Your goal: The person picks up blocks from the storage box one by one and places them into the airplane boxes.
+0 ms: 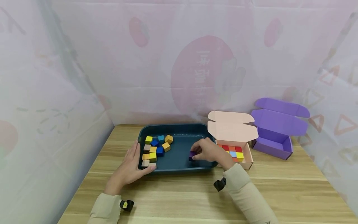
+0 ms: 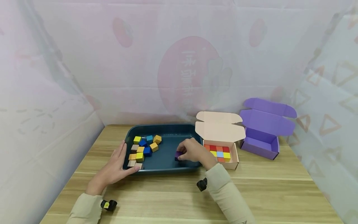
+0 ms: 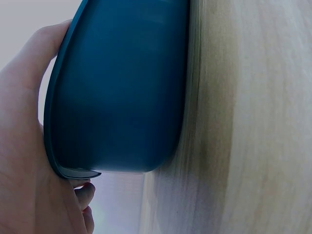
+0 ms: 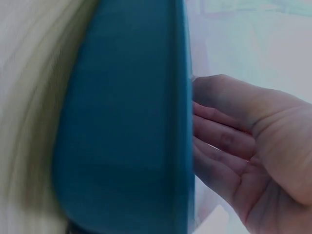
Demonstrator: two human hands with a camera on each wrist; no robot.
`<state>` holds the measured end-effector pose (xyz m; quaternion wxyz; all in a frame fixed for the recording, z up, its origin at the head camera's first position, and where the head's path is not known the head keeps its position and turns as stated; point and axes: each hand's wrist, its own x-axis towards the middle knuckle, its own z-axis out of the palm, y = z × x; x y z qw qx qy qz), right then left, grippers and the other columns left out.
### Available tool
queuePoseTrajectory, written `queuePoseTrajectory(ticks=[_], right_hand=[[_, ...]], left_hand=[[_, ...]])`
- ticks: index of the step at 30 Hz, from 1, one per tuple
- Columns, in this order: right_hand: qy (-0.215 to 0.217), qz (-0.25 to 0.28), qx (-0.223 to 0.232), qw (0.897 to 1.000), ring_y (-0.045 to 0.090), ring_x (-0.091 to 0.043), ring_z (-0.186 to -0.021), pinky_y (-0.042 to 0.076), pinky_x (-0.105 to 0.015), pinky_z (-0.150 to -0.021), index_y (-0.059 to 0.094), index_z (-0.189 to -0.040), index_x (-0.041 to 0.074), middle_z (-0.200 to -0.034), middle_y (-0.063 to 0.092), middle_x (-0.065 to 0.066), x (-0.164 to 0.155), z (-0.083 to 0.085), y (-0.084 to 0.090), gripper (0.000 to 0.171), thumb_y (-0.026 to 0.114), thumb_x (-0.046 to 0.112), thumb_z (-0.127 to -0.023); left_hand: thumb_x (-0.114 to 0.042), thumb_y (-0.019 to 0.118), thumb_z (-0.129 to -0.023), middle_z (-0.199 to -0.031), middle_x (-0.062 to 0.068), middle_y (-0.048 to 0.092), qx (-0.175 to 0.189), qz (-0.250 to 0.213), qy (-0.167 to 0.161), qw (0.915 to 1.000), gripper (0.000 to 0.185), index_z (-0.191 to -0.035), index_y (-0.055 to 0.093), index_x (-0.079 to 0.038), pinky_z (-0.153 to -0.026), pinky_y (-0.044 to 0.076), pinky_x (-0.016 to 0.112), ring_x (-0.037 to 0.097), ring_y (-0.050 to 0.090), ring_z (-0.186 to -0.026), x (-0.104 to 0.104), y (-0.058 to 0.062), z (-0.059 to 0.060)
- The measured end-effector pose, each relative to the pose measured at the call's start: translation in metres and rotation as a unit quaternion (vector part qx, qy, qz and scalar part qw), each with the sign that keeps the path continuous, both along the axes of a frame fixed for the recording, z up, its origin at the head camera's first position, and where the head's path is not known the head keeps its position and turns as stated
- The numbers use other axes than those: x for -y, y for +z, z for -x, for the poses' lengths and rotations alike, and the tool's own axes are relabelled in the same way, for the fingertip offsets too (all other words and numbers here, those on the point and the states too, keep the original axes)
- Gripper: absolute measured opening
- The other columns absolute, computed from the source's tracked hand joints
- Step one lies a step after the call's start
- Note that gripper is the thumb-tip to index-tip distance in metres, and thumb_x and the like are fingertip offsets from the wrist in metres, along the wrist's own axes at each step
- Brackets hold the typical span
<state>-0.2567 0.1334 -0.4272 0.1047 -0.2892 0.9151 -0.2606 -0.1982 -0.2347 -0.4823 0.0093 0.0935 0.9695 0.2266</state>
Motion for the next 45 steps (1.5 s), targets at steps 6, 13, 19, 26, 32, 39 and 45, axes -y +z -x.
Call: queuePoseTrajectory(ticks=[6, 13, 19, 26, 32, 39, 45], right_hand=[[-0.012, 0.005, 0.003, 1.000, 0.074, -0.013, -0.094, 0.065, -0.036, -0.092, 0.079, -0.115, 0.009, -0.106, 0.079, -0.003, -0.027, -0.004, 0.013, 0.025, 0.084, 0.018, -0.092], [-0.001, 0.019, -0.016, 1.000, 0.076, -0.014, -0.092, 0.065, -0.032, -0.085, 0.080, -0.110, 0.006, -0.100, 0.080, -0.003, -0.064, -0.008, 0.027, 0.020, 0.083, 0.015, -0.092], [-0.020, 0.004, -0.028, 0.999, 0.076, -0.013, -0.091, 0.065, -0.034, -0.084, 0.080, -0.113, 0.007, -0.101, 0.081, -0.002, -0.099, -0.011, 0.038, 0.023, 0.083, 0.014, -0.092], [-0.047, -0.006, -0.019, 0.999, 0.076, -0.014, -0.090, 0.065, -0.035, -0.081, 0.080, -0.113, 0.008, -0.101, 0.082, -0.002, -0.131, -0.016, 0.050, 0.020, 0.081, 0.012, -0.093], [-0.073, -0.024, -0.009, 0.997, 0.076, -0.015, -0.089, 0.065, -0.037, -0.080, 0.080, -0.111, 0.007, -0.099, 0.081, -0.003, -0.152, -0.017, 0.044, 0.019, 0.081, 0.012, -0.093], [-0.089, -0.054, -0.006, 0.995, 0.071, -0.014, -0.086, 0.062, -0.039, -0.080, 0.080, -0.106, 0.007, -0.096, 0.079, -0.001, -0.164, -0.020, 0.038, 0.016, 0.083, 0.011, -0.090], [-0.084, -0.076, 0.006, 0.993, 0.068, -0.012, -0.085, 0.061, -0.038, -0.080, 0.080, -0.102, 0.009, -0.094, 0.078, 0.002, -0.170, -0.023, 0.034, 0.015, 0.085, 0.009, -0.088]], left_hand=[[-0.079, 0.063, -0.088, -0.179, 0.015, -0.009, -0.001, 0.000, -0.004, 1.0000, 0.128, -0.169, 0.001, -0.001, -0.129, 0.013, 0.071, 0.049, 0.006, -0.164, 0.000, 0.001, 0.002], [-0.080, 0.062, -0.088, -0.179, 0.016, -0.009, 0.000, 0.002, -0.005, 1.0000, 0.129, -0.169, 0.001, 0.000, -0.128, 0.014, 0.072, 0.051, 0.005, -0.163, 0.002, 0.002, 0.003], [-0.080, 0.062, -0.089, -0.179, 0.015, -0.012, 0.001, -0.001, -0.003, 1.0000, 0.129, -0.169, -0.002, -0.002, -0.127, 0.015, 0.074, 0.052, 0.005, -0.163, 0.005, 0.001, 0.003], [-0.080, 0.062, -0.089, -0.179, 0.015, -0.013, 0.001, -0.001, -0.003, 1.0000, 0.129, -0.169, -0.002, -0.001, -0.127, 0.013, 0.074, 0.051, 0.004, -0.163, 0.006, 0.001, 0.004], [-0.081, 0.061, -0.088, -0.179, 0.017, -0.012, 0.006, -0.001, -0.004, 1.0000, 0.130, -0.169, -0.002, -0.001, -0.127, 0.012, 0.074, 0.051, 0.004, -0.163, 0.005, 0.001, 0.002], [-0.077, 0.064, -0.089, -0.179, 0.016, -0.012, 0.003, -0.001, -0.005, 1.0000, 0.129, -0.169, -0.003, -0.001, -0.128, 0.011, 0.073, 0.050, 0.004, -0.164, 0.004, -0.001, 0.003], [-0.076, 0.064, -0.089, -0.179, 0.015, -0.012, 0.006, -0.005, -0.006, 1.0000, 0.128, -0.169, -0.003, -0.001, -0.129, 0.010, 0.072, 0.049, 0.004, -0.164, 0.002, -0.002, 0.002]])
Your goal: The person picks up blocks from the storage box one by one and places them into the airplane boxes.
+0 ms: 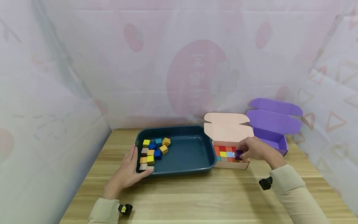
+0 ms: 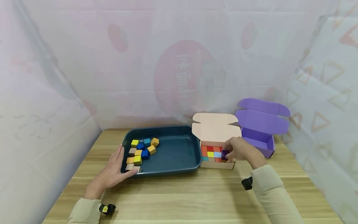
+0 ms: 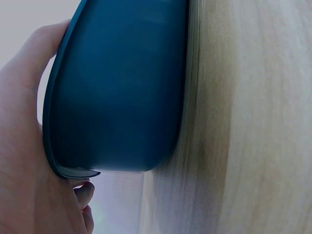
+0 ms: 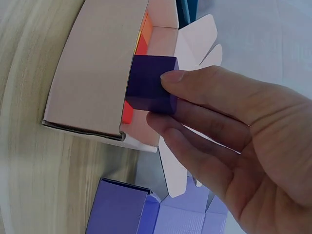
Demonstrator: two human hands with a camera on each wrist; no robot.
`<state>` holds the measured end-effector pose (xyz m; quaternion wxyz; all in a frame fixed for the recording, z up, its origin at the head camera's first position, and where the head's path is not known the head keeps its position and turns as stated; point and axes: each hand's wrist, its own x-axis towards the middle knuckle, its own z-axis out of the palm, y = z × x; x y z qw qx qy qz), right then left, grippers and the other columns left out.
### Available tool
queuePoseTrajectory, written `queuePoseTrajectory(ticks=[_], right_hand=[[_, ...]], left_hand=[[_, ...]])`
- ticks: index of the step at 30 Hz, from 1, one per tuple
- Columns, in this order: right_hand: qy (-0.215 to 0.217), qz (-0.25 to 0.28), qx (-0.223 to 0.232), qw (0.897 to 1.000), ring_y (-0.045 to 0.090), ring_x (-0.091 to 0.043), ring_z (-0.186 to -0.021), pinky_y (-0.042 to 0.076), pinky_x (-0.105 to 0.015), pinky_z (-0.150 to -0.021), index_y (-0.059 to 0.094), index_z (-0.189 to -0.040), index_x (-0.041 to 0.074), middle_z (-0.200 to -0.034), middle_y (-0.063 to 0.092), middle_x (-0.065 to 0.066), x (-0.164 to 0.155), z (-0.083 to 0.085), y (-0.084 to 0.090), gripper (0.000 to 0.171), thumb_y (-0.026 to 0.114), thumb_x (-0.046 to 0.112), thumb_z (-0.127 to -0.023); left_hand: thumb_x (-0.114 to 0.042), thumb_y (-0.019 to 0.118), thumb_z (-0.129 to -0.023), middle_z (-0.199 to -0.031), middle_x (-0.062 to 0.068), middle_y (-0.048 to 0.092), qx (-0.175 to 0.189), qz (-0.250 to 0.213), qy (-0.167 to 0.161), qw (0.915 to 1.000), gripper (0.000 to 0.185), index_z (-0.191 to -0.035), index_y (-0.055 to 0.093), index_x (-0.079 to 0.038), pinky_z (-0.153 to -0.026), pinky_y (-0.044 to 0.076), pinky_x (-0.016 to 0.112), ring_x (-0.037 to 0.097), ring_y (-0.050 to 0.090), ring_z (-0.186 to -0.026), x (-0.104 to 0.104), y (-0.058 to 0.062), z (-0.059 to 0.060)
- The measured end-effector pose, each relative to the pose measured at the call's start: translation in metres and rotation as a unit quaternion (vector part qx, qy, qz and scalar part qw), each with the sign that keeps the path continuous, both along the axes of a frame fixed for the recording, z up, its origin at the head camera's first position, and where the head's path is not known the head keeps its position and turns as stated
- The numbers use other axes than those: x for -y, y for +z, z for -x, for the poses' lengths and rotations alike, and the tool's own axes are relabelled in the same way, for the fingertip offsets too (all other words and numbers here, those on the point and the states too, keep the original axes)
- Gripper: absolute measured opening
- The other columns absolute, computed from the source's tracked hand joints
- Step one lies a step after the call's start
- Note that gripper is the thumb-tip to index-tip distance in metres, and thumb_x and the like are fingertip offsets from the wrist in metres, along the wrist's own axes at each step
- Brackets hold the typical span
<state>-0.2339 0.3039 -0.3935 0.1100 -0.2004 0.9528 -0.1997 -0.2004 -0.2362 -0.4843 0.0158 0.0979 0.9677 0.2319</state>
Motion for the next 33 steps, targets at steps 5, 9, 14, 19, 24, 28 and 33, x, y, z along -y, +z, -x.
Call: queuePoseTrajectory(ticks=[5, 9, 14, 19, 24, 28, 33], right_hand=[[0.009, 0.000, 0.017, 1.000, 0.069, -0.013, -0.085, 0.061, -0.037, -0.079, 0.080, -0.100, 0.009, -0.094, 0.078, 0.000, -0.002, 0.001, 0.000, 0.016, 0.084, 0.004, -0.085], [0.003, -0.004, 0.038, 0.999, 0.070, -0.015, -0.087, 0.062, -0.037, -0.078, 0.080, -0.100, 0.008, -0.095, 0.078, -0.003, -0.003, 0.003, -0.001, 0.018, 0.083, 0.001, -0.084], [0.009, -0.026, 0.039, 0.999, 0.072, -0.018, -0.090, 0.063, -0.040, -0.080, 0.080, -0.101, 0.005, -0.098, 0.079, -0.006, 0.000, 0.005, -0.004, 0.020, 0.083, -0.001, -0.083], [0.020, -0.038, 0.030, 0.999, 0.067, -0.014, -0.082, 0.060, -0.035, -0.074, 0.080, -0.093, 0.008, -0.091, 0.078, -0.002, 0.003, 0.007, -0.010, 0.017, 0.082, -0.004, -0.081], [0.017, -0.051, 0.030, 0.998, 0.064, -0.015, -0.081, 0.059, -0.035, -0.073, 0.079, -0.091, 0.007, -0.090, 0.076, -0.003, 0.006, 0.010, -0.014, 0.016, 0.083, -0.004, -0.081], [0.013, -0.067, 0.026, 0.997, 0.064, -0.016, -0.082, 0.060, -0.035, -0.073, 0.079, -0.092, 0.007, -0.090, 0.075, -0.004, 0.010, 0.011, -0.018, 0.017, 0.085, -0.004, -0.081], [0.020, -0.074, 0.011, 0.997, 0.038, -0.009, -0.060, 0.037, -0.023, -0.055, 0.058, -0.062, 0.013, -0.063, 0.045, 0.008, 0.015, 0.013, -0.024, 0.037, 0.077, -0.015, -0.078]], left_hand=[[-0.075, 0.065, -0.090, -0.179, 0.016, -0.011, -0.004, 0.000, 0.002, 1.0000, 0.128, -0.169, -0.003, -0.001, -0.128, 0.011, 0.073, 0.050, 0.005, -0.164, -0.001, -0.001, 0.001], [-0.075, 0.065, -0.089, -0.179, 0.014, -0.012, -0.003, 0.002, 0.003, 1.0000, 0.128, -0.169, -0.003, -0.002, -0.129, 0.010, 0.072, 0.048, 0.004, -0.164, 0.000, -0.002, 0.001], [-0.075, 0.065, -0.089, -0.179, 0.014, -0.012, -0.002, 0.002, 0.003, 1.0000, 0.128, -0.169, -0.003, -0.002, -0.128, 0.011, 0.074, 0.050, 0.004, -0.164, 0.001, -0.002, 0.001], [-0.077, 0.064, -0.089, -0.179, 0.015, -0.012, 0.001, 0.003, 0.001, 1.0000, 0.128, -0.169, -0.003, -0.001, -0.128, 0.011, 0.073, 0.050, 0.004, -0.164, 0.001, -0.001, 0.000], [-0.078, 0.063, -0.089, -0.179, 0.017, -0.011, 0.001, 0.004, 0.001, 1.0000, 0.129, -0.169, -0.003, -0.001, -0.127, 0.012, 0.074, 0.051, 0.005, -0.163, -0.001, 0.000, 0.000], [-0.078, 0.063, -0.089, -0.179, 0.016, -0.011, -0.003, 0.005, 0.002, 1.0000, 0.129, -0.169, -0.002, -0.001, -0.128, 0.012, 0.073, 0.050, 0.006, -0.164, -0.001, 0.001, -0.001], [-0.078, 0.062, -0.090, -0.179, 0.017, -0.011, -0.001, 0.008, 0.003, 1.0000, 0.128, -0.169, -0.001, -0.001, -0.128, 0.013, 0.072, 0.049, 0.006, -0.164, -0.001, 0.002, -0.001]])
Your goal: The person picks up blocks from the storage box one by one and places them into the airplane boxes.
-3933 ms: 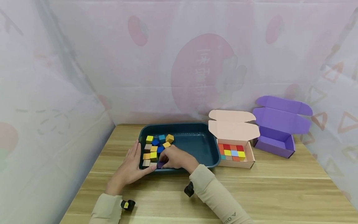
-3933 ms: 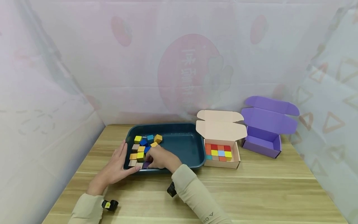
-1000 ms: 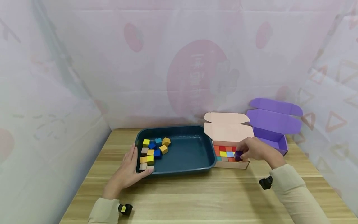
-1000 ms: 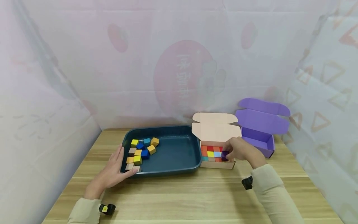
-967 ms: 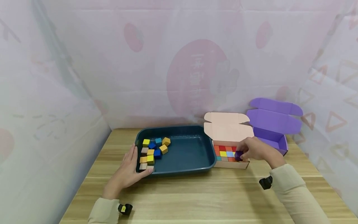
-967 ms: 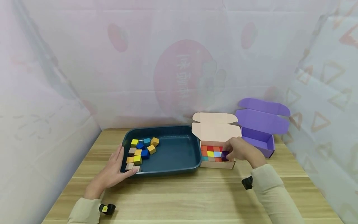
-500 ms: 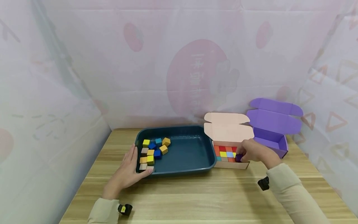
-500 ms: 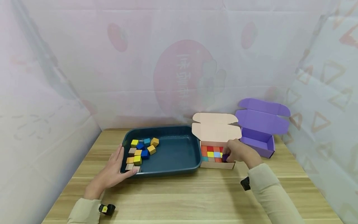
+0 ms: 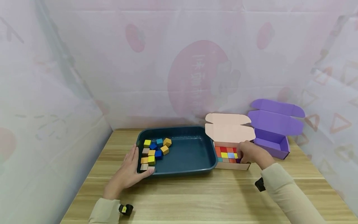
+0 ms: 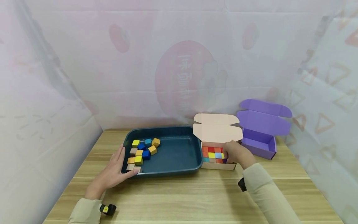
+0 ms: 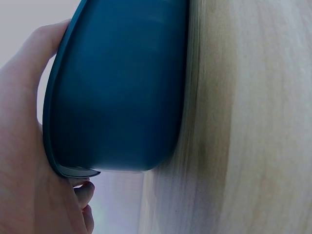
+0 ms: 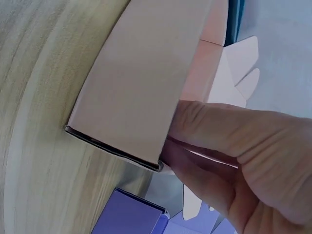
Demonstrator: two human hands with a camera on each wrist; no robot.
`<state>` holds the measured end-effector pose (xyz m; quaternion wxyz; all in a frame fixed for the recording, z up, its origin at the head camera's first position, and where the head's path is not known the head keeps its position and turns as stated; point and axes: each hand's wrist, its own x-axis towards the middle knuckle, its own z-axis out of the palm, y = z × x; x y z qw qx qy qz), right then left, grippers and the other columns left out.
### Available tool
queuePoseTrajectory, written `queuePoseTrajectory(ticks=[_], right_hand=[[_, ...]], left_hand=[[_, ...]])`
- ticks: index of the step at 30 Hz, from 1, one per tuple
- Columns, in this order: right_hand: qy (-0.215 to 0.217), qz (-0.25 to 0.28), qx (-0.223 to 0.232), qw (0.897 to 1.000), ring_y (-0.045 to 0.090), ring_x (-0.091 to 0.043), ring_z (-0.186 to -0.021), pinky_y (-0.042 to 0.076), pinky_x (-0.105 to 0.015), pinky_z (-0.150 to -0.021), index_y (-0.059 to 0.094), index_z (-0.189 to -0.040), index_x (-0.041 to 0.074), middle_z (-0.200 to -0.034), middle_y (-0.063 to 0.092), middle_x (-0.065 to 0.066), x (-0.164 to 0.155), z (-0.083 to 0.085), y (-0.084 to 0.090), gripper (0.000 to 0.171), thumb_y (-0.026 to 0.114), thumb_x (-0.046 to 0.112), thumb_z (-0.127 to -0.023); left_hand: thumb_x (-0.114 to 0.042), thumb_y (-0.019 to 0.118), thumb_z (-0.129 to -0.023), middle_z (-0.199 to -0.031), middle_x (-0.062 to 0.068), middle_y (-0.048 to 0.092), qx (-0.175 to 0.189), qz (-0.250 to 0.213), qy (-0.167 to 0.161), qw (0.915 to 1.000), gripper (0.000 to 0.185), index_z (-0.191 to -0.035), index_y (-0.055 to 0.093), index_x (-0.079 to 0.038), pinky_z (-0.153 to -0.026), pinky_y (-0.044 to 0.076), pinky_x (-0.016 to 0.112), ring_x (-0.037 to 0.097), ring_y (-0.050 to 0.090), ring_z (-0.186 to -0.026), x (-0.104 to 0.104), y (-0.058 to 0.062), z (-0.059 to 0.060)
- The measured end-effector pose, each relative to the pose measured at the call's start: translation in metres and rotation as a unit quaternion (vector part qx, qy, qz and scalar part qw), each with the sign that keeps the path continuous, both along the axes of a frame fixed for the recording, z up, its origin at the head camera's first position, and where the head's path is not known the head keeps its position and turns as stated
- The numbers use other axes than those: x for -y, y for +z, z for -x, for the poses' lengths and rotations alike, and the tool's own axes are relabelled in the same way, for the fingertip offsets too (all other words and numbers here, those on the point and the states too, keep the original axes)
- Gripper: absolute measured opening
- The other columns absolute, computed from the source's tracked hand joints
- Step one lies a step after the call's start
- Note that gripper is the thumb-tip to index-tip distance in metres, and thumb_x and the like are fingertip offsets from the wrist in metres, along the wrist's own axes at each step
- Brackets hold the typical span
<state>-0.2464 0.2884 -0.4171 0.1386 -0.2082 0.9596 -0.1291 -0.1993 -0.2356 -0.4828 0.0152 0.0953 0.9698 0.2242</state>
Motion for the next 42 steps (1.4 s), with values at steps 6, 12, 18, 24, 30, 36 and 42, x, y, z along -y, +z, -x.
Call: queuePoseTrajectory(ticks=[6, 12, 18, 24, 30, 36, 42], right_hand=[[0.047, -0.017, -0.052, 0.997, 0.007, -0.010, -0.060, 0.010, -0.026, -0.056, 0.025, -0.057, 0.021, -0.062, 0.008, 0.011, 0.004, 0.001, -0.006, 0.060, 0.063, -0.024, -0.071], [0.052, -0.017, -0.060, 0.997, 0.008, -0.009, -0.059, 0.011, -0.024, -0.055, 0.026, -0.055, 0.020, -0.061, 0.009, 0.012, 0.006, 0.000, -0.007, 0.062, 0.067, -0.023, -0.074], [0.013, 0.021, -0.035, 0.999, 0.028, -0.008, -0.057, 0.028, -0.022, -0.056, 0.051, -0.062, 0.009, -0.061, 0.031, 0.008, 0.000, -0.011, 0.000, 0.040, 0.078, -0.003, -0.089], [-0.041, 0.078, -0.051, 0.995, 0.056, -0.010, -0.069, 0.048, -0.029, -0.064, 0.065, -0.083, 0.001, -0.077, 0.065, 0.000, -0.012, -0.026, 0.010, 0.019, 0.074, 0.013, -0.096], [-0.096, 0.074, -0.086, 0.989, 0.071, -0.038, -0.094, 0.060, -0.051, -0.079, 0.067, -0.120, -0.010, -0.106, 0.074, -0.024, -0.020, -0.047, 0.007, 0.056, 0.078, 0.039, -0.095], [-0.153, 0.097, -0.054, 0.982, 0.069, -0.038, -0.096, 0.059, -0.049, -0.077, 0.054, -0.135, -0.018, -0.113, 0.070, -0.031, -0.020, -0.058, -0.013, 0.087, 0.083, 0.050, -0.089], [-0.161, 0.159, -0.079, 0.971, 0.070, -0.043, -0.117, 0.060, -0.057, -0.092, 0.042, -0.152, -0.012, -0.134, 0.068, -0.031, -0.014, -0.056, -0.043, 0.102, 0.087, 0.050, -0.085]], left_hand=[[-0.079, 0.061, -0.089, -0.179, 0.018, -0.010, -0.002, 0.001, 0.001, 1.0000, 0.128, -0.169, -0.001, 0.000, -0.128, 0.013, 0.072, 0.051, 0.006, -0.163, 0.000, 0.001, 0.000], [-0.079, 0.062, -0.089, -0.179, 0.018, -0.009, -0.004, 0.002, 0.002, 1.0000, 0.128, -0.169, 0.000, 0.000, -0.128, 0.013, 0.073, 0.051, 0.007, -0.163, 0.000, 0.001, 0.000], [-0.080, 0.061, -0.089, -0.179, 0.018, -0.009, 0.002, -0.001, 0.000, 1.0000, 0.128, -0.169, 0.002, 0.000, -0.128, 0.012, 0.072, 0.050, 0.006, -0.164, -0.001, 0.000, -0.001], [-0.079, 0.062, -0.089, -0.179, 0.018, -0.009, 0.000, -0.001, 0.000, 1.0000, 0.128, -0.169, 0.000, 0.000, -0.128, 0.012, 0.073, 0.050, 0.006, -0.163, 0.000, -0.001, 0.000], [-0.078, 0.063, -0.089, -0.179, 0.015, -0.012, 0.004, -0.001, 0.003, 1.0000, 0.128, -0.169, -0.003, -0.002, -0.127, 0.012, 0.074, 0.050, 0.006, -0.163, 0.001, -0.002, 0.001], [-0.078, 0.064, -0.089, -0.179, 0.016, -0.012, 0.001, -0.004, 0.002, 1.0000, 0.129, -0.169, -0.002, -0.001, -0.127, 0.011, 0.074, 0.051, 0.005, -0.163, 0.000, 0.000, 0.001], [-0.078, 0.063, -0.090, -0.179, 0.015, -0.012, 0.002, 0.002, 0.003, 1.0000, 0.128, -0.169, -0.002, -0.001, -0.128, 0.012, 0.073, 0.050, 0.005, -0.164, 0.000, -0.001, 0.001]])
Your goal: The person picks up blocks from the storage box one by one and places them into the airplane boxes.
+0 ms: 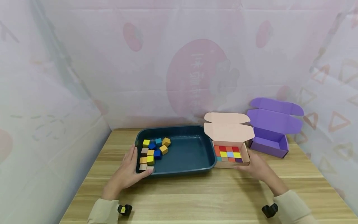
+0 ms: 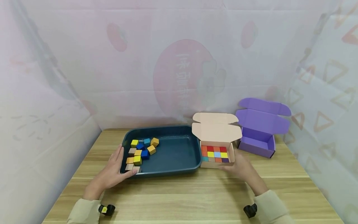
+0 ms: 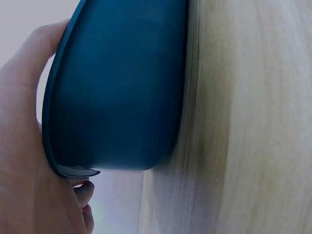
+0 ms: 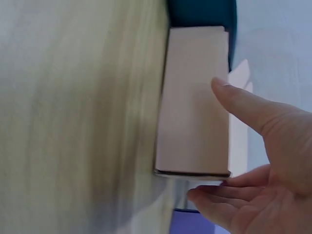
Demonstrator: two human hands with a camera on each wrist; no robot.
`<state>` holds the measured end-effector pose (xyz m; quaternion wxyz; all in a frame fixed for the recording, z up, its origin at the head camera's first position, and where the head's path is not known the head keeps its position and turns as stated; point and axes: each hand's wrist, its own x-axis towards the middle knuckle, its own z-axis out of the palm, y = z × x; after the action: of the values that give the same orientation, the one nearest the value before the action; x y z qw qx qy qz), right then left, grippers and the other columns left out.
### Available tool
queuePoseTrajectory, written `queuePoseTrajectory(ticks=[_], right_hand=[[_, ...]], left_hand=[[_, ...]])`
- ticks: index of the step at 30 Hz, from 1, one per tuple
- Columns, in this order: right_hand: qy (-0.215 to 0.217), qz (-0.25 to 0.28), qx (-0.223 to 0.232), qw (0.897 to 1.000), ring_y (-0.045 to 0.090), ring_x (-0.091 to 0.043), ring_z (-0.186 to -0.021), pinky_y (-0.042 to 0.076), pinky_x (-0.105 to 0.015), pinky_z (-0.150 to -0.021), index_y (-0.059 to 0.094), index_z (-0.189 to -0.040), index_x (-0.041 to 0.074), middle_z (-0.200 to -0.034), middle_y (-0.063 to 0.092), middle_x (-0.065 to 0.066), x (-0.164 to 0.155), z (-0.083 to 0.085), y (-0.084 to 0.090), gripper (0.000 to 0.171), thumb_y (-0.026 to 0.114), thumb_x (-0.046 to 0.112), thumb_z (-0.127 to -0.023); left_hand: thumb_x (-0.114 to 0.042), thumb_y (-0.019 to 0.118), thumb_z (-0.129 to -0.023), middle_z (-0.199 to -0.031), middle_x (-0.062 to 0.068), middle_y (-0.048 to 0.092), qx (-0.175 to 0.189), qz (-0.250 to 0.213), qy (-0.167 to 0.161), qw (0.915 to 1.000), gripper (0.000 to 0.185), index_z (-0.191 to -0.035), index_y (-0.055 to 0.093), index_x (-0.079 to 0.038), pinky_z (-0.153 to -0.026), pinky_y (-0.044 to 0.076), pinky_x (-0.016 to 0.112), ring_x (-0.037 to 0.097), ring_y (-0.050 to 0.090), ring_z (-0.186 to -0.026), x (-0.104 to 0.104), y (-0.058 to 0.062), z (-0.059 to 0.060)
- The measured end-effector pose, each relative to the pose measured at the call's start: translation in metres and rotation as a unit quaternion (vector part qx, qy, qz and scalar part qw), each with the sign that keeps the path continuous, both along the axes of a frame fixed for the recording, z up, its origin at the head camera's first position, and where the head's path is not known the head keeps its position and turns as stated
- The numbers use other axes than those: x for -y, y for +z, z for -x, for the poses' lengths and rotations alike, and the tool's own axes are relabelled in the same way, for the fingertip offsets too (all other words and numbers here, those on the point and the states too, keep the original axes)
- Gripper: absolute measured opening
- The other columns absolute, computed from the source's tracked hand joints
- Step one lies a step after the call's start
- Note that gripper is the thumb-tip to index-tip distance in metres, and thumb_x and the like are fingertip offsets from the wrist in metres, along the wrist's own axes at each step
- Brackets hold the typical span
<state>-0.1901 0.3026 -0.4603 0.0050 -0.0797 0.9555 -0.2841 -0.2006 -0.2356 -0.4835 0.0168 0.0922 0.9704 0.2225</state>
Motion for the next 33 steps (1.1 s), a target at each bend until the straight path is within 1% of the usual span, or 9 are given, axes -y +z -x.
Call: queuePoseTrajectory(ticks=[2, 5, 10, 15, 20, 24, 28, 30, 33], right_hand=[[-0.014, 0.006, -0.010, 1.000, 0.067, -0.048, -0.122, 0.058, -0.062, -0.096, 0.038, -0.155, -0.013, -0.138, 0.064, -0.034, 0.003, 0.002, -0.007, 0.107, 0.087, 0.052, -0.084], [-0.043, 0.004, -0.019, 0.999, 0.067, -0.049, -0.121, 0.058, -0.063, -0.094, 0.038, -0.154, -0.015, -0.137, 0.064, -0.036, 0.008, 0.004, -0.012, 0.109, 0.087, 0.054, -0.084], [-0.067, 0.022, -0.021, 0.997, 0.069, -0.044, -0.116, 0.059, -0.061, -0.094, 0.046, -0.150, -0.011, -0.135, 0.067, -0.032, 0.012, 0.007, -0.015, 0.099, 0.087, 0.050, -0.084], [-0.069, 0.042, -0.020, 0.997, 0.069, -0.042, -0.115, 0.058, -0.061, -0.095, 0.049, -0.149, -0.005, -0.137, 0.066, -0.029, 0.013, 0.017, -0.016, 0.090, 0.086, 0.049, -0.086], [-0.066, 0.021, -0.032, 0.997, 0.070, -0.042, -0.108, 0.059, -0.057, -0.087, 0.057, -0.136, -0.005, -0.126, 0.070, -0.028, 0.012, 0.032, -0.020, 0.081, 0.086, 0.052, -0.086], [-0.078, 0.000, -0.026, 0.997, 0.069, -0.040, -0.100, 0.058, -0.052, -0.082, 0.060, -0.127, -0.007, -0.117, 0.071, -0.027, 0.012, 0.046, -0.021, 0.080, 0.085, 0.055, -0.085], [-0.076, -0.001, -0.019, 0.997, 0.068, -0.043, -0.107, 0.059, -0.059, -0.091, 0.056, -0.136, -0.011, -0.128, 0.068, -0.031, 0.012, 0.060, -0.020, 0.088, 0.084, 0.055, -0.086], [-0.077, -0.002, -0.014, 0.997, 0.066, -0.047, -0.115, 0.056, -0.063, -0.098, 0.050, -0.145, -0.013, -0.138, 0.063, -0.035, 0.013, 0.067, -0.019, 0.095, 0.084, 0.054, -0.087], [-0.079, 0.001, -0.006, 0.997, 0.062, -0.050, -0.121, 0.052, -0.066, -0.105, 0.045, -0.150, -0.013, -0.145, 0.058, -0.036, 0.013, 0.079, -0.018, 0.099, 0.083, 0.054, -0.088]], left_hand=[[-0.078, 0.063, -0.089, -0.179, 0.015, -0.012, -0.001, 0.002, -0.001, 1.0000, 0.128, -0.169, -0.002, -0.001, -0.128, 0.012, 0.072, 0.050, 0.006, -0.164, 0.000, 0.000, 0.000], [-0.078, 0.063, -0.089, -0.179, 0.016, -0.012, 0.000, -0.001, -0.002, 1.0000, 0.129, -0.169, -0.003, -0.001, -0.128, 0.011, 0.073, 0.050, 0.006, -0.164, 0.001, 0.000, 0.000], [-0.078, 0.063, -0.089, -0.179, 0.014, -0.013, 0.001, -0.006, -0.002, 1.0000, 0.129, -0.169, -0.003, -0.002, -0.128, 0.011, 0.073, 0.049, 0.004, -0.164, 0.001, -0.001, 0.001], [-0.078, 0.063, -0.089, -0.179, 0.016, -0.012, -0.003, -0.005, -0.004, 1.0000, 0.129, -0.169, -0.003, -0.001, -0.127, 0.012, 0.074, 0.050, 0.006, -0.163, 0.001, 0.000, 0.002], [-0.081, 0.061, -0.089, -0.179, 0.016, -0.011, 0.004, -0.005, -0.005, 1.0000, 0.129, -0.169, -0.002, -0.001, -0.127, 0.013, 0.074, 0.051, 0.006, -0.163, 0.002, -0.002, 0.000], [-0.080, 0.062, -0.089, -0.179, 0.016, -0.011, 0.008, -0.009, -0.002, 0.9999, 0.129, -0.169, 0.000, 0.000, -0.126, 0.013, 0.075, 0.052, 0.006, -0.163, 0.002, -0.003, 0.000], [-0.080, 0.063, -0.088, -0.179, 0.015, -0.011, 0.002, -0.013, -0.003, 0.9999, 0.129, -0.169, 0.000, -0.001, -0.127, 0.012, 0.074, 0.050, 0.006, -0.163, 0.002, -0.005, 0.001], [-0.081, 0.063, -0.088, -0.179, 0.015, -0.010, -0.001, -0.013, -0.005, 0.9999, 0.129, -0.169, 0.000, -0.001, -0.128, 0.012, 0.073, 0.049, 0.006, -0.164, 0.003, -0.005, 0.001], [-0.082, 0.062, -0.087, -0.179, 0.014, -0.011, -0.002, -0.013, -0.006, 0.9999, 0.130, -0.169, 0.000, -0.002, -0.129, 0.012, 0.072, 0.048, 0.005, -0.164, 0.003, -0.005, 0.001]])
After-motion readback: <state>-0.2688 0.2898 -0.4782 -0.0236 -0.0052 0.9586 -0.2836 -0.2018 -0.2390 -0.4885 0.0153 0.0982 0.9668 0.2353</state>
